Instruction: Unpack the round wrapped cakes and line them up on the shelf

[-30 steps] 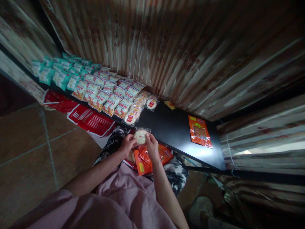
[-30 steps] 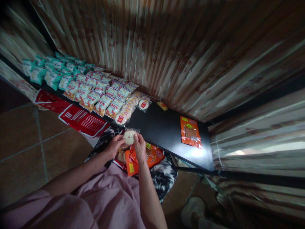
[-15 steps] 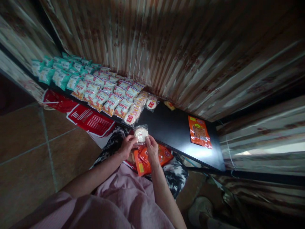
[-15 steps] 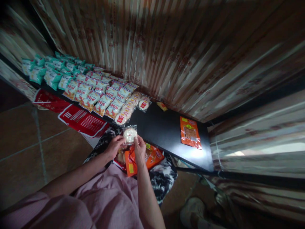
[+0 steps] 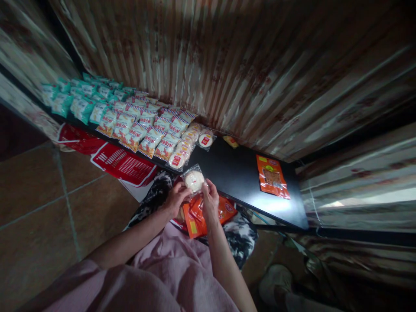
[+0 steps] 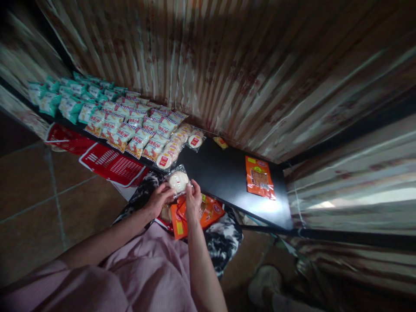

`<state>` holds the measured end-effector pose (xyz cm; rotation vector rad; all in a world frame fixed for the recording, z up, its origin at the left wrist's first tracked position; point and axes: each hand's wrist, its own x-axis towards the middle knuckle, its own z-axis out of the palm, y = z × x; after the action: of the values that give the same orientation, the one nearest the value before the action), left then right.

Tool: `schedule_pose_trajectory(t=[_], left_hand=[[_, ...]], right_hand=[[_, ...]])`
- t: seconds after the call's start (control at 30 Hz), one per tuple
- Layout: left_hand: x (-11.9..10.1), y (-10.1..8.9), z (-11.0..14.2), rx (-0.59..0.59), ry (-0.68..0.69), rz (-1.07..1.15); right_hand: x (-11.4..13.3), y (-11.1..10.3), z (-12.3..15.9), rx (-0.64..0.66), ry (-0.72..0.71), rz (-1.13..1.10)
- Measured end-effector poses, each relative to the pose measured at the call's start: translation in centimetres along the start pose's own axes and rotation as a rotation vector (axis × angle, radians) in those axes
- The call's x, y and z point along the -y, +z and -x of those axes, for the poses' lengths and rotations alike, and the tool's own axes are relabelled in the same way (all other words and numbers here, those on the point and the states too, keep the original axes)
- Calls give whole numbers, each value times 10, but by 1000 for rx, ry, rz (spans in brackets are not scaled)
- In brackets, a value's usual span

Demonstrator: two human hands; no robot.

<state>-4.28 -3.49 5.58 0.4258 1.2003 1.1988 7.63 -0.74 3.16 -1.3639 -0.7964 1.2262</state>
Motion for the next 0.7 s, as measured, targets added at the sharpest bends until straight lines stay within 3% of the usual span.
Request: schedule_pose_trajectory(t=[0.33, 0.53, 0.7], left_hand=[[3, -1, -7, -61, -16, 49], [-3, 4, -11, -115, 56, 26], [-4, 7, -13, -143, 118, -1]], right_hand=[[1, 4, 5, -9, 30, -79], [12, 9, 16, 28, -125, 9], [20, 8, 25, 25, -317, 279]])
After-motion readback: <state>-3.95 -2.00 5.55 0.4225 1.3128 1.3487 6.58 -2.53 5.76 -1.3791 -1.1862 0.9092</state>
